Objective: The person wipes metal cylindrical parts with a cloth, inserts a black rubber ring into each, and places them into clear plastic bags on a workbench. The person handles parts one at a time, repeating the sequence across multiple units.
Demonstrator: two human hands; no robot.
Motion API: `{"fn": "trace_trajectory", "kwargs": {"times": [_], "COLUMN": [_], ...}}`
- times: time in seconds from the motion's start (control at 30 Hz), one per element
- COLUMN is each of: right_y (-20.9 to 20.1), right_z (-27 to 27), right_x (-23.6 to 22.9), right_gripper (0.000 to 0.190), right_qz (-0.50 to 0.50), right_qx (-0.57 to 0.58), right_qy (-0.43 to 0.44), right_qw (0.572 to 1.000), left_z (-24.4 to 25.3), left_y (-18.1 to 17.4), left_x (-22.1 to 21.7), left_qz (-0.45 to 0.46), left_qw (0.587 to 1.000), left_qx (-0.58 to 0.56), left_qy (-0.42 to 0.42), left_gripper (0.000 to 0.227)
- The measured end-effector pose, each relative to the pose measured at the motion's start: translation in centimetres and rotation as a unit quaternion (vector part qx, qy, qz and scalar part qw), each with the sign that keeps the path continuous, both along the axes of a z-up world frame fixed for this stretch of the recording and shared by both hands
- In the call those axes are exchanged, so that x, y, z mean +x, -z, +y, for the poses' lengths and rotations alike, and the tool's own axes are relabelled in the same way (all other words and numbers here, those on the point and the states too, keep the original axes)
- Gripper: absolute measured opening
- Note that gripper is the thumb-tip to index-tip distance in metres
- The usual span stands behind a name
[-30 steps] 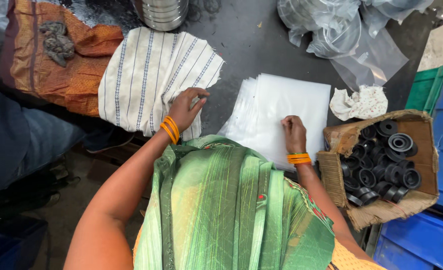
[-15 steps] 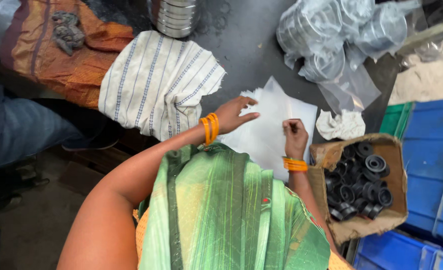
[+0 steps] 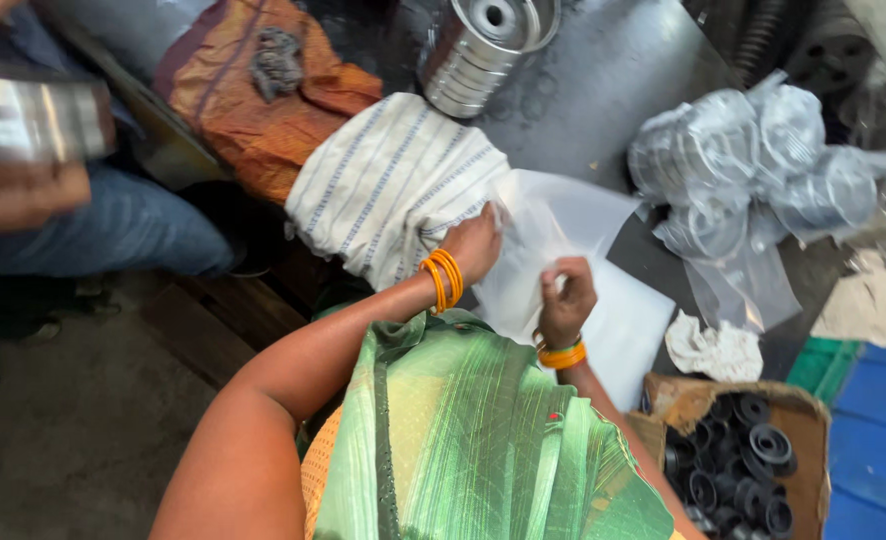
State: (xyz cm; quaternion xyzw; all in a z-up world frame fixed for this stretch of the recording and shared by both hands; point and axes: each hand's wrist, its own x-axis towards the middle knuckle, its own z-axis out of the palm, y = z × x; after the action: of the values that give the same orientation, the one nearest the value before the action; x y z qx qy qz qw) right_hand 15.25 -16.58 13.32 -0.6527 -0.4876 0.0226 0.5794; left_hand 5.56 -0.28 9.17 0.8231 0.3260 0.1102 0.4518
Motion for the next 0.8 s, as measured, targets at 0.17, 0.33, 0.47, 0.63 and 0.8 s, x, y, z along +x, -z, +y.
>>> {"fn": "trace_trajectory", "kwargs": {"times": [0.17,0.33,0.47,0.63,0.8], "right_y": [-6.1,-7.7,-6.9,-10.7,-15.6], "right_z": [12.1,24.9,28.0,24.9,12.1], "right_x": [6.5,9.7,10.1,11.4,10.1], "right_gripper": [0.008,0.046,0.052,0.041,0.052], "right_qz": [-0.142,-0.425,-0.489,-0.284,0.195], "right_qx": [0.009,-0.109,-0.230,-0.252,-0.011], "right_qy": [-0.044,-0.133,-0.142,-0.112,-0.088], "right_qw": [0.989,0.889,0.829,0.918,0.977], "left_z": [5.7,9.7,11.0,7.8,5.1], "left_y": [-2.8,-6.2,-9.1,-10.0,-8.6], "left_x": [-5.2,-11.2,-14.1,-10.7,-5.0], "left_qz": [-0.089,-0.132,-0.069,-0.093,-0.113], "left_qw": [0.986,0.932,0.876,0.882,0.956], "left_qx": [0.080,0.228,0.373,0.425,0.244], "left_qy": [-0.120,-0.250,-0.297,-0.180,-0.114], "left_gripper": [0.030,0.023,0.024,0.033,0.031]}}
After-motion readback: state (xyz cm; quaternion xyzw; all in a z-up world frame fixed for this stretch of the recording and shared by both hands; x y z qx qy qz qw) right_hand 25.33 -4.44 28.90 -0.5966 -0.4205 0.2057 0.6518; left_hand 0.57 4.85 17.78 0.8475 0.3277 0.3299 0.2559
